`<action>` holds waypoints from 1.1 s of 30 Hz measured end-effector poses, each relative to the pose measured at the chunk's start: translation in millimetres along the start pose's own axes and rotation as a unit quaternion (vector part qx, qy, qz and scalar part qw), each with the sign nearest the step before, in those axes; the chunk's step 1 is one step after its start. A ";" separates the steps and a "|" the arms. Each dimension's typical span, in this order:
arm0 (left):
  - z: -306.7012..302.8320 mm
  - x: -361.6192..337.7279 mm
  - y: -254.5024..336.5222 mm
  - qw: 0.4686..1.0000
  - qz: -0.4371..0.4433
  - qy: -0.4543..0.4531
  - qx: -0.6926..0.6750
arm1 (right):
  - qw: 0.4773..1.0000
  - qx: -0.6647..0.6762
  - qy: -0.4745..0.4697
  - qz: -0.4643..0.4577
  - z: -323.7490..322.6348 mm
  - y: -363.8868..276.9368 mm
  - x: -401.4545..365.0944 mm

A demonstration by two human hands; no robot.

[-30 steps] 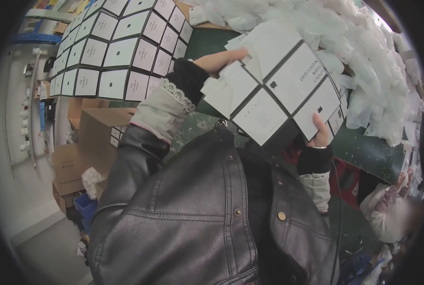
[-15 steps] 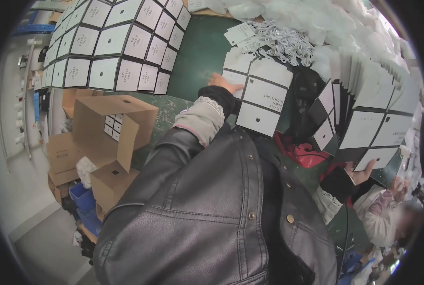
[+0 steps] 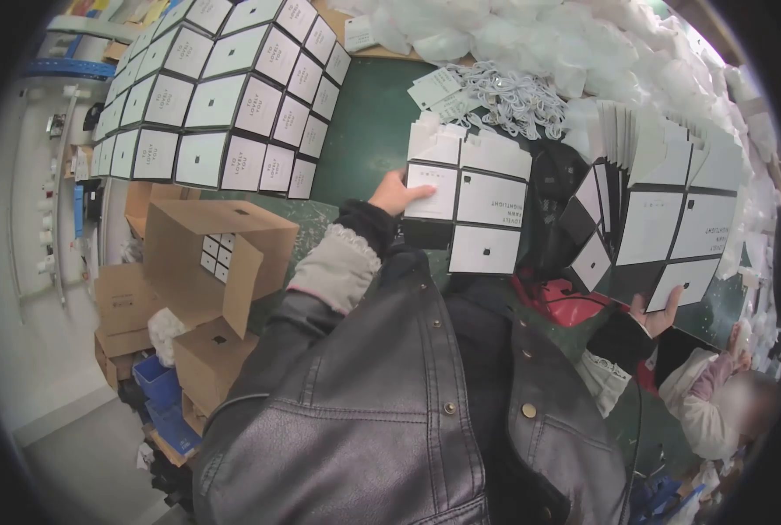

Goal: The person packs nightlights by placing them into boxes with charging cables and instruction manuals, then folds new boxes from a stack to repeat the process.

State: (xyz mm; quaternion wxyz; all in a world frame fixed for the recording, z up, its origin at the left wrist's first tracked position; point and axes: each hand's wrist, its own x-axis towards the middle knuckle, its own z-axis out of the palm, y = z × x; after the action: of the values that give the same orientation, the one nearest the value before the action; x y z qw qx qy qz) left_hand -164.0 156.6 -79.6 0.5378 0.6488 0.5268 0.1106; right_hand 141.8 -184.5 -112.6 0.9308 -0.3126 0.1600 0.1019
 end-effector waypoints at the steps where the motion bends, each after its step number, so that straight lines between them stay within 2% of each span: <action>1: -7.9 -18.2 13.2 0.999 0.032 0.021 0.021 | 1.000 0.000 -0.004 -0.002 2.1 -0.9 2.3; 4: -36.5 -79.4 47.1 0.985 0.127 0.086 0.084 | 1.000 -0.003 -0.016 -0.005 3.4 -4.5 11.4; 6: -50.5 -119.6 69.7 0.958 0.159 0.140 0.194 | 0.999 0.028 -0.034 0.012 8.6 -6.4 12.8; 8: -44.7 -141.3 81.3 0.879 0.170 0.230 0.382 | 0.999 0.010 -0.035 0.001 8.3 -4.2 18.6; 10: -14.1 -147.6 83.2 0.834 0.160 0.253 0.463 | 0.999 -0.012 -0.042 0.008 10.7 -0.5 17.7; 12: 27.8 -134.3 74.7 0.806 0.145 0.250 0.517 | 0.998 -0.040 -0.047 0.018 14.0 4.3 14.6; 15: 103.5 -68.2 32.0 0.733 0.133 0.254 0.617 | 0.997 -0.062 -0.044 0.022 22.7 12.8 9.4; 18: 162.9 -21.5 0.0 0.664 0.197 0.296 0.657 | 0.995 -0.086 -0.038 0.037 29.3 16.0 -3.0; 21: 179.0 -8.2 2.9 0.685 0.249 0.247 0.639 | 0.994 -0.086 -0.039 0.051 32.6 17.8 -16.6; 24: 182.6 -2.0 16.0 0.687 0.274 0.244 0.627 | 0.996 -0.053 -0.070 0.034 32.4 23.0 -29.3; 26: 176.5 0.7 24.6 0.757 0.244 0.107 0.596 | 0.968 0.033 -0.245 0.051 39.6 23.3 -55.9; 27: 168.2 -1.3 25.0 0.772 0.236 0.070 0.587 | 0.955 0.054 -0.287 0.054 42.5 24.2 -62.3; 29: 141.7 -3.3 26.2 0.861 0.183 -0.010 0.474 | 0.952 -0.097 -0.220 -0.191 50.7 28.4 -56.2; 30: 124.3 -7.4 25.8 0.878 0.173 -0.030 0.444 | 0.938 -0.131 -0.199 -0.253 52.4 32.0 -54.8; 31: 101.1 -13.4 23.9 0.965 0.112 -0.094 0.218 | 0.878 -0.202 -0.206 -0.382 51.1 39.1 -55.8; 32: 77.0 -19.0 21.4 0.987 0.043 -0.154 -0.022 | 0.796 -0.269 -0.207 -0.501 49.8 47.1 -57.3; 33: 56.5 -24.6 26.3 0.973 0.009 -0.183 -0.140 | 0.747 -0.299 -0.202 -0.558 45.6 61.0 -54.7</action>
State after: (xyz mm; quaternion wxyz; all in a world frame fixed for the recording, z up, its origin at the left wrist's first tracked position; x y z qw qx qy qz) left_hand -119.4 107.5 -70.2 0.7095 0.5813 0.3927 0.0671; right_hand 84.1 -113.6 -92.0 0.6914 -0.5804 -0.2729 -0.3326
